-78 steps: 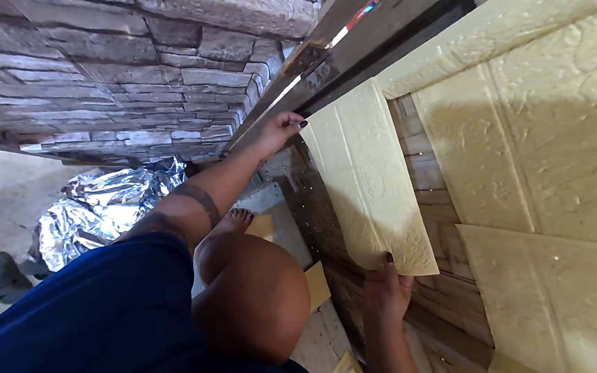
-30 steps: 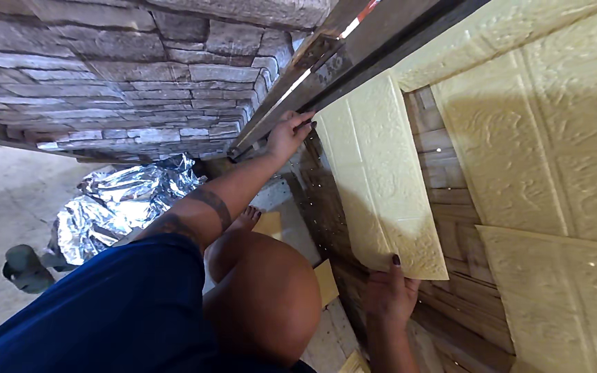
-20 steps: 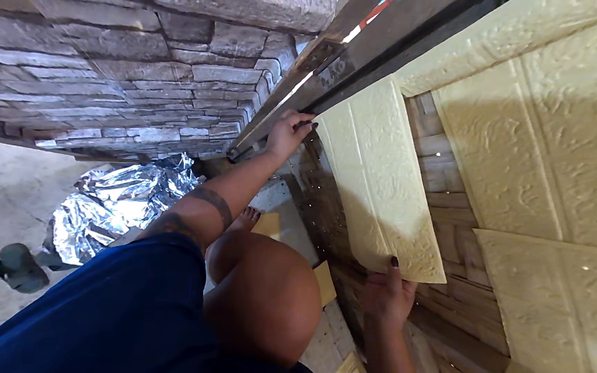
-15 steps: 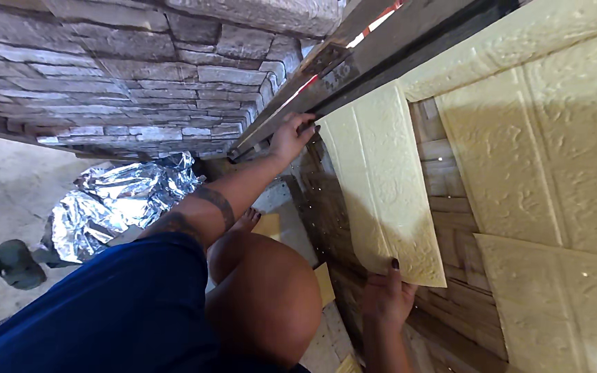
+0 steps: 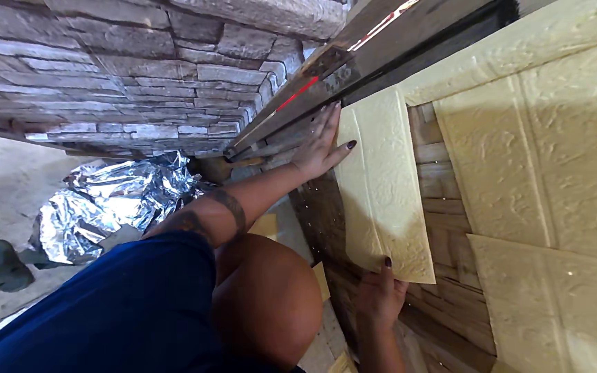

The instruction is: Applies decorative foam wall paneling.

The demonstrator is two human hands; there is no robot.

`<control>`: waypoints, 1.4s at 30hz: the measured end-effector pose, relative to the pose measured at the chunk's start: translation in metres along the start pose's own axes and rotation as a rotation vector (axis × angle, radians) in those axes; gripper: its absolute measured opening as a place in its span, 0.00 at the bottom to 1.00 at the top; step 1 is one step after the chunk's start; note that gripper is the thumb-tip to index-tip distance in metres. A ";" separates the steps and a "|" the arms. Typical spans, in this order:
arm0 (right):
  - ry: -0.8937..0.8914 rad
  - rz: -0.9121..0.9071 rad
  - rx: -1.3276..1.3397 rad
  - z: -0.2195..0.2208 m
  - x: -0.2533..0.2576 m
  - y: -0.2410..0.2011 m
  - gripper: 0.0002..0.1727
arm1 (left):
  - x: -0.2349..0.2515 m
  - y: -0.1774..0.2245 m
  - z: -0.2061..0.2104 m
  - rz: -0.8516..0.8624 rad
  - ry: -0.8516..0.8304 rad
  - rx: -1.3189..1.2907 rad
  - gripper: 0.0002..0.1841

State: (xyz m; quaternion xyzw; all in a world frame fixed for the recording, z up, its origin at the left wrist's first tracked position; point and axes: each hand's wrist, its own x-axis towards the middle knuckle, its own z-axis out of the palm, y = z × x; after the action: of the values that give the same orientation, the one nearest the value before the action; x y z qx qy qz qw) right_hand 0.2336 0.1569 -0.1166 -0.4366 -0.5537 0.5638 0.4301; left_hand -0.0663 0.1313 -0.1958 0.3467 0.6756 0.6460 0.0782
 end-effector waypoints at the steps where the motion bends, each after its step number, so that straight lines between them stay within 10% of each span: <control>1: -0.005 0.001 -0.012 -0.001 0.000 0.000 0.14 | 0.002 0.002 -0.001 -0.007 0.014 -0.011 0.45; 10: -0.004 -0.019 -0.028 -0.002 0.006 0.001 0.15 | 0.025 0.058 -0.015 0.227 0.050 -0.089 0.41; 26: 0.024 -0.073 -0.091 -0.006 0.009 0.000 0.14 | 0.033 0.084 0.008 0.111 0.183 0.253 0.52; 33: 0.047 -0.129 -0.138 -0.006 0.005 0.002 0.13 | 0.021 0.057 -0.017 0.234 0.116 -0.020 0.42; 42: -0.007 -0.166 -0.166 -0.013 0.007 0.003 0.14 | -0.008 -0.005 -0.027 0.673 0.038 0.493 0.26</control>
State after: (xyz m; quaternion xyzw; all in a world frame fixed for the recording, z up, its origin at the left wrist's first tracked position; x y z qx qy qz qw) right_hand 0.2449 0.1670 -0.1200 -0.4216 -0.6341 0.4800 0.4357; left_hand -0.0770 0.1048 -0.1991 0.5442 0.6604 0.4609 -0.2351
